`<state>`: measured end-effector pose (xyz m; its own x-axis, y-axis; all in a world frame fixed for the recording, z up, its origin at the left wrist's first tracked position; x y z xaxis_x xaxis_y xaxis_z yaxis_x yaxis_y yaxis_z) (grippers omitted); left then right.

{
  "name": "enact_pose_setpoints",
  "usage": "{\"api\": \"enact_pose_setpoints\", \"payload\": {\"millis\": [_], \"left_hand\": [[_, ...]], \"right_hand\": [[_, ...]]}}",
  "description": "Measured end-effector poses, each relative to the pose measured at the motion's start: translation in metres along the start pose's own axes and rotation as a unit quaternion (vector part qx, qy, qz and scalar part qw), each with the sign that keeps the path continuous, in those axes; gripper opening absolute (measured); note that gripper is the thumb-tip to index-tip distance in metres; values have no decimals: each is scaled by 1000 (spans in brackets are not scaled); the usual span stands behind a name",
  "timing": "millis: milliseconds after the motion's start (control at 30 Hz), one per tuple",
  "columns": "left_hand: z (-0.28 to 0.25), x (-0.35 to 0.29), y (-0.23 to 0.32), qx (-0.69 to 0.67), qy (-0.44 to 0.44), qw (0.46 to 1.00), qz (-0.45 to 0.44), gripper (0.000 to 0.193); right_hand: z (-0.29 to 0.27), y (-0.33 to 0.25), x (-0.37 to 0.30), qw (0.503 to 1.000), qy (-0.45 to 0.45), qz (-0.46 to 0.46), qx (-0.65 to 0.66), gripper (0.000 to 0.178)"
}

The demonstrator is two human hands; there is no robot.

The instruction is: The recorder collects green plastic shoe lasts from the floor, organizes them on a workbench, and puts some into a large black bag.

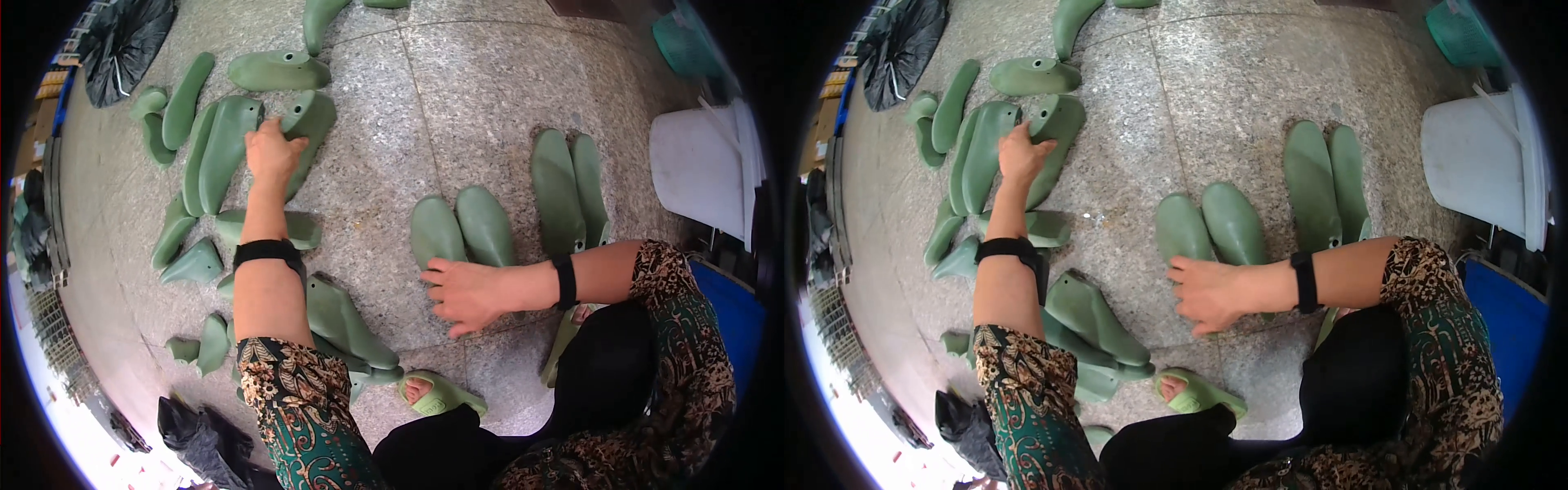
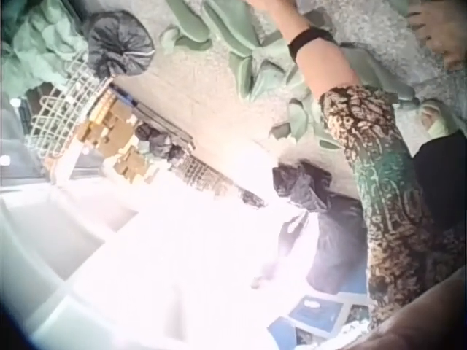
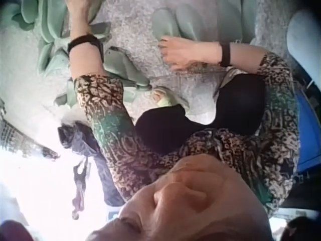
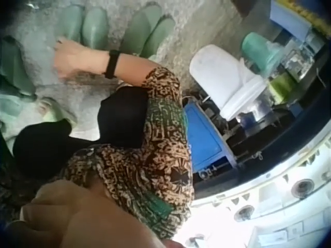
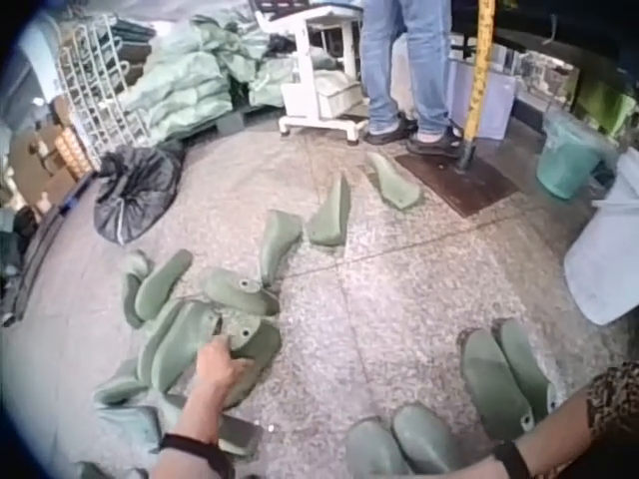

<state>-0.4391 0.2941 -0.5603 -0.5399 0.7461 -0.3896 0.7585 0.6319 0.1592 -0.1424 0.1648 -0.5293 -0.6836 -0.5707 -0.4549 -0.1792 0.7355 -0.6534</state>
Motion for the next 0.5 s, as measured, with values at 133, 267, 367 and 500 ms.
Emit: {"api": "enact_pose_setpoints", "payload": {"millis": [133,267,367,500], "left_hand": [[8,-42,28,25,57,978,199,38],[28,-118,76,40,10,930,366,22],[57,-182,91,97,-115,897,415,41],[84,-246,78,164,-205,868,422,44]], "right_hand": [[9,9,-20,989,133,-59,-25,28],[14,24,-62,988,151,-12,-11,17],[14,34,-79,986,164,8,29,14],[14,38,-73,991,110,18,80,18]]}}
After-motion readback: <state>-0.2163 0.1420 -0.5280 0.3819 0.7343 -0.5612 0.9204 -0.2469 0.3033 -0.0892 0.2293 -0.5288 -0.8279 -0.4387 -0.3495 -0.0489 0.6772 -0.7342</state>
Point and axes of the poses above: each hand's wrist, its own x-axis towards the middle knuckle, its own z-axis out of the palm, y = z × x, the point moved 8 cm from there along x, towards the middle knuckle, and after that the axes turned 15 degrees about -y, right-handed, at the moved point
